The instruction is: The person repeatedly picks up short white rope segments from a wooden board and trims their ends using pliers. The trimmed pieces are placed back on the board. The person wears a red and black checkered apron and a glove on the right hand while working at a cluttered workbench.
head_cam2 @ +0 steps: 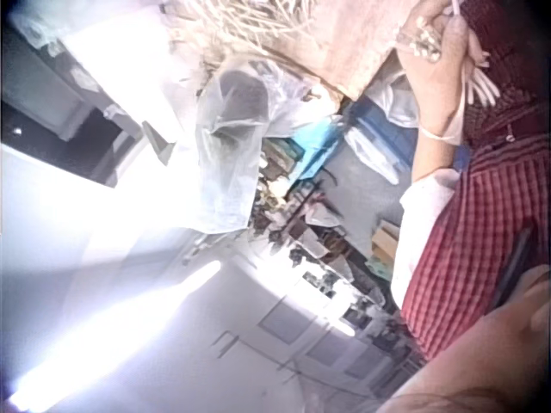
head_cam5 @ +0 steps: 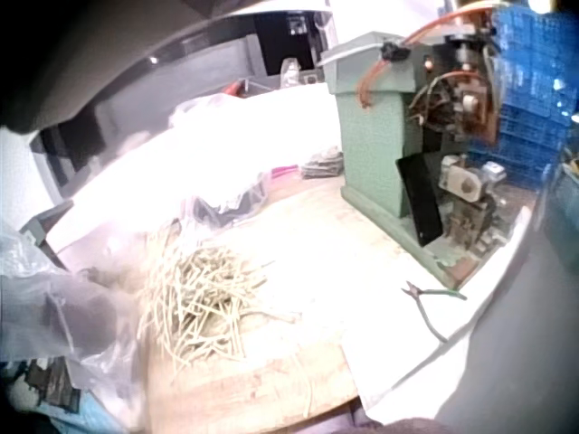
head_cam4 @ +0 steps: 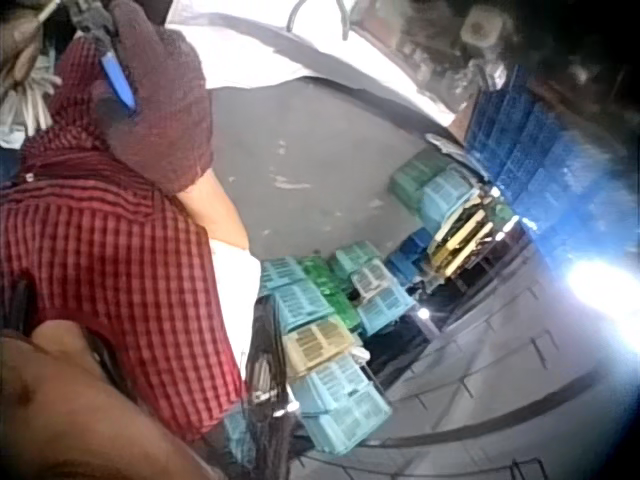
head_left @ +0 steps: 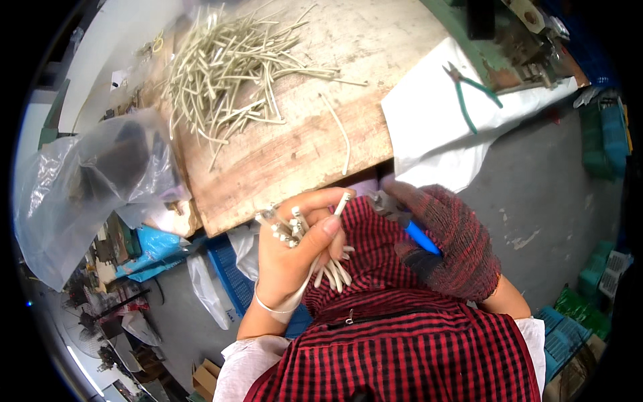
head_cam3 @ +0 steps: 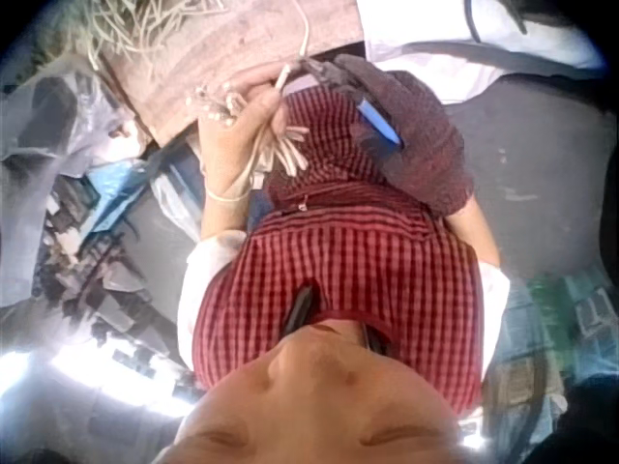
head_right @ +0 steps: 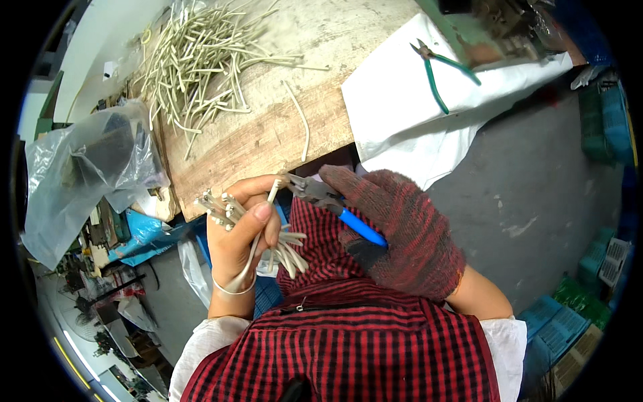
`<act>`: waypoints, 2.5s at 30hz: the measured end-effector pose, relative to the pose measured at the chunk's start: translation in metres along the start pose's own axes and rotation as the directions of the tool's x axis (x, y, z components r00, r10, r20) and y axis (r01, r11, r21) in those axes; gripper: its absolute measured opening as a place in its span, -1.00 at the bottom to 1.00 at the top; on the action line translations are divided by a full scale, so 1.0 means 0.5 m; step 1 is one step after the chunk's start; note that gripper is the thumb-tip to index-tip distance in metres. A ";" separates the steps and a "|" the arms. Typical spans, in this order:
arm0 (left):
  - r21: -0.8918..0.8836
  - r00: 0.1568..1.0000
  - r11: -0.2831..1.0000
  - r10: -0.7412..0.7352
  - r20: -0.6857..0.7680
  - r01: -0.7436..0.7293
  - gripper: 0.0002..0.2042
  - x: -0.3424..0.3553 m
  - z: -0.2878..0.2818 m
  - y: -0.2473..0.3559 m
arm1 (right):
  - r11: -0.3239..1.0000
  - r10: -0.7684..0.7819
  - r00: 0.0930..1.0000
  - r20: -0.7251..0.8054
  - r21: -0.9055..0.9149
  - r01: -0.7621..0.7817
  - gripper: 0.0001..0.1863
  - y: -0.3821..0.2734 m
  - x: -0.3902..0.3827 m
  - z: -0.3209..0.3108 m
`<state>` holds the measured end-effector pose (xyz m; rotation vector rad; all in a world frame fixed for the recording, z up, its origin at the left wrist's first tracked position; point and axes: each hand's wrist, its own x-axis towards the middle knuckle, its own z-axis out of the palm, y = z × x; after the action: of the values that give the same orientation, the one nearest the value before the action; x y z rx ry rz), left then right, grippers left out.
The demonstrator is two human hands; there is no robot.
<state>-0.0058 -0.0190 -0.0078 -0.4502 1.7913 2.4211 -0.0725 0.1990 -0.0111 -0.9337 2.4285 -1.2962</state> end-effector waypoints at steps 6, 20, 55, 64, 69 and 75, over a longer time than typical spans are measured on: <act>-0.061 0.996 0.994 -0.086 0.009 0.086 -0.69 -0.023 0.021 0.031 | 0.950 -0.051 0.995 0.081 -0.304 0.073 -0.30 -0.034 0.006 -0.029; 0.169 0.853 0.887 -0.460 0.247 0.429 -0.74 0.004 0.016 0.074 | 0.510 -0.498 0.818 0.287 -0.666 0.544 -0.58 -0.001 0.032 -0.120; 0.996 0.991 0.063 0.114 -0.076 0.070 -0.63 0.363 -0.020 0.013 | 0.967 0.226 0.974 -0.015 -0.116 -0.226 -0.41 0.098 -0.086 0.039; 0.766 0.986 0.632 0.166 0.013 -0.117 -0.69 0.231 0.001 0.058 | 0.259 0.493 0.784 0.376 0.797 -0.546 -0.42 0.101 -0.072 0.049; 0.192 1.000 0.981 0.022 0.016 -0.025 -0.76 0.019 0.001 -0.003 | 0.932 0.271 0.949 0.163 0.204 -0.301 -0.34 0.039 -0.049 0.012; -0.022 1.000 1.000 -0.014 0.028 0.014 -0.72 -0.016 0.029 -0.014 | 0.976 0.011 1.000 0.018 -0.217 -0.007 -0.34 -0.023 0.000 -0.021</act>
<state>0.0012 -0.0022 -0.0079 -0.4272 1.7462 2.4278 -0.0724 0.2013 0.0042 -0.9813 2.5945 -1.0285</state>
